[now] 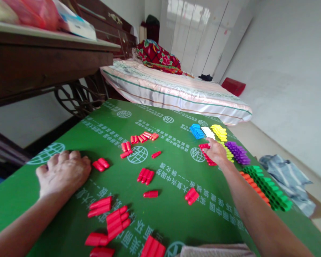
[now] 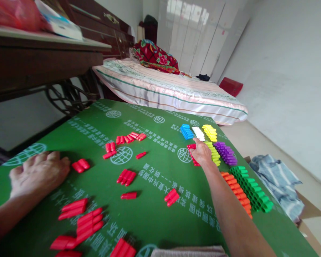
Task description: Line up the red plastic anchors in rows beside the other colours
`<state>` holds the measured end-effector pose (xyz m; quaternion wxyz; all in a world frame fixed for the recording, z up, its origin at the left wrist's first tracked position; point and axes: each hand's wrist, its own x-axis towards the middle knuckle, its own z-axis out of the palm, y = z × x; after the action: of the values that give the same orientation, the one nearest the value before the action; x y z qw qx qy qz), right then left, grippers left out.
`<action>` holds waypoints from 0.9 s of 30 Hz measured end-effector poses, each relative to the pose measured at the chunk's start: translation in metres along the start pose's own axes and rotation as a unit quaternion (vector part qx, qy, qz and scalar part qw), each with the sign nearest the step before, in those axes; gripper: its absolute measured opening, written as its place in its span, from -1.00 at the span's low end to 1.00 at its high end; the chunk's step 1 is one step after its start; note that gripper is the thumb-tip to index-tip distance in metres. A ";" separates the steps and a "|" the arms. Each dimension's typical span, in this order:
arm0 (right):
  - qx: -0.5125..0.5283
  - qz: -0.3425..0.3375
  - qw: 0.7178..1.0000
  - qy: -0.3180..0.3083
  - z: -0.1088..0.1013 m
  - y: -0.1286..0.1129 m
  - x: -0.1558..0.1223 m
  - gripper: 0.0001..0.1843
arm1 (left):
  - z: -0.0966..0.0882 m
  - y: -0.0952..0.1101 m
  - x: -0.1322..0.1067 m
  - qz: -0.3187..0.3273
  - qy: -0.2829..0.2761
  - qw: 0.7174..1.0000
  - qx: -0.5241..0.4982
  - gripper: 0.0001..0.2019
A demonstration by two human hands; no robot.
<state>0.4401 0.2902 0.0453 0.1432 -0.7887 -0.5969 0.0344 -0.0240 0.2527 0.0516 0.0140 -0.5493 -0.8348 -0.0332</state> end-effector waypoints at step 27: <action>0.006 -0.005 1.000 0.014 0.005 0.007 0.006 -0.39 | 0.006 -0.002 0.003 0.012 0.008 1.000 0.011 -0.38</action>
<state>0.4467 0.2953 0.0392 0.1564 -0.7852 -0.5987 0.0258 -0.0265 0.2550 0.0460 0.0269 -0.5585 -0.8286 -0.0284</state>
